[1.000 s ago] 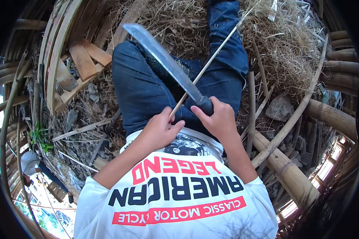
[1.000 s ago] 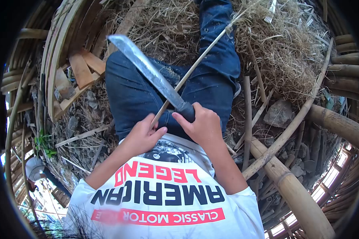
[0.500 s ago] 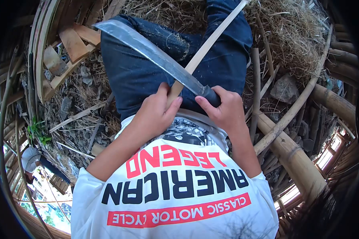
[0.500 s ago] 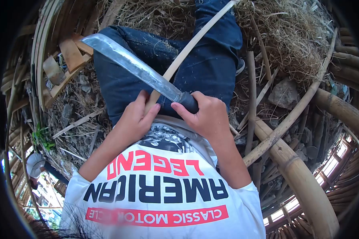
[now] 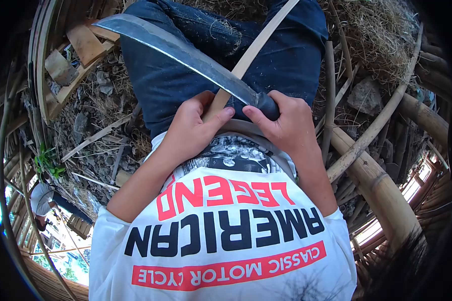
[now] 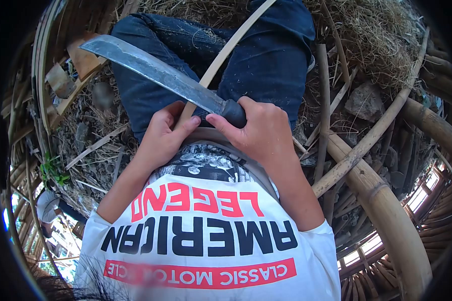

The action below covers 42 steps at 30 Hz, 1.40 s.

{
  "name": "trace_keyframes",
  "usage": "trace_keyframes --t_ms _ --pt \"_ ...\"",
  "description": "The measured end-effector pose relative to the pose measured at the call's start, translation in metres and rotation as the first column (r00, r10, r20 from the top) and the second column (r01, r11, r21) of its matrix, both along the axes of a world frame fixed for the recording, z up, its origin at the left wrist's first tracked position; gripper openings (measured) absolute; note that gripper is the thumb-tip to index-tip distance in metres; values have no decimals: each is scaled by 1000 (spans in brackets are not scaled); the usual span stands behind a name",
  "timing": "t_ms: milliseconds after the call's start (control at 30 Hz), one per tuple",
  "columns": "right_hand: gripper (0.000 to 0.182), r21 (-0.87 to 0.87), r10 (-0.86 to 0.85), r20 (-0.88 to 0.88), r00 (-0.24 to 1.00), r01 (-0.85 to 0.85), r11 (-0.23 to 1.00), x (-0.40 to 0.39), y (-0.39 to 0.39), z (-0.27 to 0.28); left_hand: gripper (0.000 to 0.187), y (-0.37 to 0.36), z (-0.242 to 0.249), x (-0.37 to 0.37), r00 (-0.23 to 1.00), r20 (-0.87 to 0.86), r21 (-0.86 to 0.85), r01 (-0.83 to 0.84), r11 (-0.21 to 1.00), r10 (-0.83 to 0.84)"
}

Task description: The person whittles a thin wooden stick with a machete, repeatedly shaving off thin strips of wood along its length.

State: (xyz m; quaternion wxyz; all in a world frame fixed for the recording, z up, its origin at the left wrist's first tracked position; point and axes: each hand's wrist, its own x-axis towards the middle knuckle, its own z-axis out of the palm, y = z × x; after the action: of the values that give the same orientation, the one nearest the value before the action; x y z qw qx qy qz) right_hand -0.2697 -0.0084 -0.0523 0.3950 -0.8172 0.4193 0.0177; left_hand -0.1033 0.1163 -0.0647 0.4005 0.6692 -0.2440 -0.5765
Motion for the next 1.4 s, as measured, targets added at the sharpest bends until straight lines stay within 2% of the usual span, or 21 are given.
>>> trace_keyframes --t_ms 133,200,333,433,500,567,633,733,900,967,1033,1100,1167,1300,1400 --pt "62 0 19 24 1000 -19 1000 1 -2 1 33 -6 11 6 995 -94 106 -8 994 18" --pt "62 21 22 10 1000 -22 1000 1 -2 0 31 -5 10 7 996 -89 73 32 997 -25" --pt "61 18 37 9 999 -37 999 2 -2 1 29 -1 -3 3 997 -74 -23 -2 1000 1" --pt "61 4 34 10 999 -34 999 3 -2 -1 29 -2 -1 4 999 -29 -89 -33 995 30" --pt "61 -11 28 8 1000 -28 1000 4 -2 -2 30 -4 3 9 995 -34 9 98 995 -97" --pt "60 -18 48 -40 998 -49 999 4 -3 -1 31 -4 0 8 994 -21 -9 103 995 -103" --pt "60 -49 54 -55 997 -56 997 3 -3 -2 30 -6 -1 4 995 95 -119 41 992 -30" --pt "60 -90 67 -71 995 -73 993 3 -4 -3 30 -8 1 6 987 145 -110 91 990 -74" --pt "60 -109 87 -88 992 -97 989 4 -6 -5 29 -7 0 7 983 170 -101 84 991 -66" --pt "60 -188 61 -92 994 -77 979 2 -11 -9 28 -7 3 8 977 204 -126 84 988 -57" --pt "60 -93 -54 -178 983 38 995 2 -31 -7 19 -7 13 14 959 165 111 212 971 -228" --pt "62 -116 -77 -158 985 59 991 -3 -43 -14 20 -6 9 12 967 155 98 189 977 -203" --pt "63 -166 -11 -194 981 -22 986 -4 -51 -14 21 -8 8 12 974 141 78 166 983 -176" --pt "65 -214 5 -159 987 -40 976 -5 -54 -22 20 -12 8 13 970 174 64 158 985 -167" --pt "65 -196 13 -173 985 -47 980 -3 -56 -24 20 -9 2 15 969 187 53 155 986 -163"
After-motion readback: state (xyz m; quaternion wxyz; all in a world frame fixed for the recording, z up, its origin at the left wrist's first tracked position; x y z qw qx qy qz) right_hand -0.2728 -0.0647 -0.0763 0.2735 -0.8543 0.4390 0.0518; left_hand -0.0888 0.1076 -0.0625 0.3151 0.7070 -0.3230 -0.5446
